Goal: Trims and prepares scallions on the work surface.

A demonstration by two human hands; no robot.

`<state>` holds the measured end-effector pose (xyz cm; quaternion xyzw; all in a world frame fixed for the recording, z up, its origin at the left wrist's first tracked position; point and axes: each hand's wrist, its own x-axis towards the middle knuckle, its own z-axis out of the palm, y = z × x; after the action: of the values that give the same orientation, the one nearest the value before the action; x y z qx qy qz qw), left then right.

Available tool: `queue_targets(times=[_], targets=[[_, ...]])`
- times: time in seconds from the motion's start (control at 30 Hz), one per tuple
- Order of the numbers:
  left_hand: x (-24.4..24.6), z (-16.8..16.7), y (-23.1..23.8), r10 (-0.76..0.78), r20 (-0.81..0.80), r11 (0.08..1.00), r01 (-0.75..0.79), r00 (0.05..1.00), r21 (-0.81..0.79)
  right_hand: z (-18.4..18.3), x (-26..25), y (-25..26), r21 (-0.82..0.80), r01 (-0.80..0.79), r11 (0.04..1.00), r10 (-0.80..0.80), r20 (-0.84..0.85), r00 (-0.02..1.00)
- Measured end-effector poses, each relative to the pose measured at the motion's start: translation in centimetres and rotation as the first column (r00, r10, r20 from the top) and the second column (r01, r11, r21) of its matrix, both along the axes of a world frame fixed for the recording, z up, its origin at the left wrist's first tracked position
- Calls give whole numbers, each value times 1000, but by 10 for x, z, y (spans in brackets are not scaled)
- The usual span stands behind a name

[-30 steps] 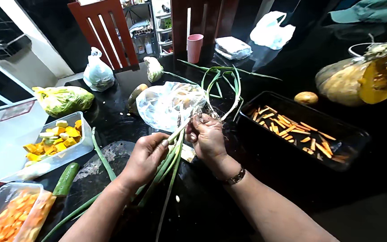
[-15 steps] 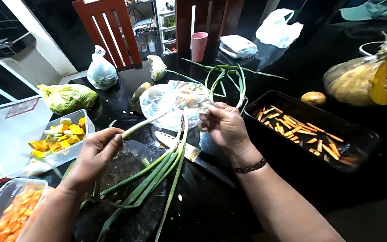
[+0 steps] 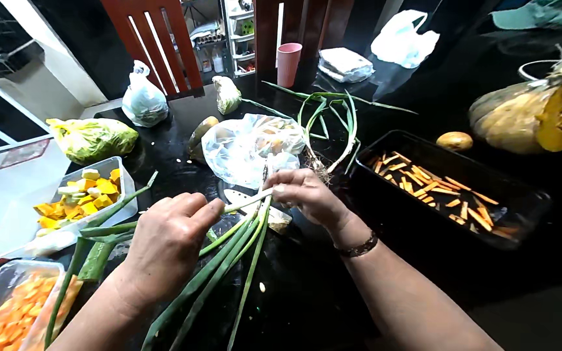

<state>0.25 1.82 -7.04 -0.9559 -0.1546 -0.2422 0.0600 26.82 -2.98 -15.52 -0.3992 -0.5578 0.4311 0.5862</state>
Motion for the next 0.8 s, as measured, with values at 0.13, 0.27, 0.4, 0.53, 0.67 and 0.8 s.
queue_targets(times=[0.13, 0.27, 0.4, 0.53, 0.67, 0.8], targets=[[0, 2, 1, -16, -37, 996, 19, 999, 83, -1, -4, -1, 82, -110, 991, 111, -16, 994], [6, -4, -4, -52, -30, 995, 54, 998, 87, 8, -12, -3, -68, -1, 998, -20, -317, 948], [11, -8, 0, 136, 93, 990, -130, 986, -61, 14, -2, -2, -240, 331, 912, -389, -259, 884], [27, -9, 14, 445, 39, 700, -320, 895, -639, 6, 15, 3, -315, 385, 867, -378, 87, 922], [67, -23, 27, 457, -141, 262, -285, 878, -922, -5, -6, 12, -449, 362, 817, -235, 314, 920], [92, -43, 29, 275, -365, 359, -447, 889, -819, -9, -16, 13, -470, 309, 826, -200, 268, 942]])
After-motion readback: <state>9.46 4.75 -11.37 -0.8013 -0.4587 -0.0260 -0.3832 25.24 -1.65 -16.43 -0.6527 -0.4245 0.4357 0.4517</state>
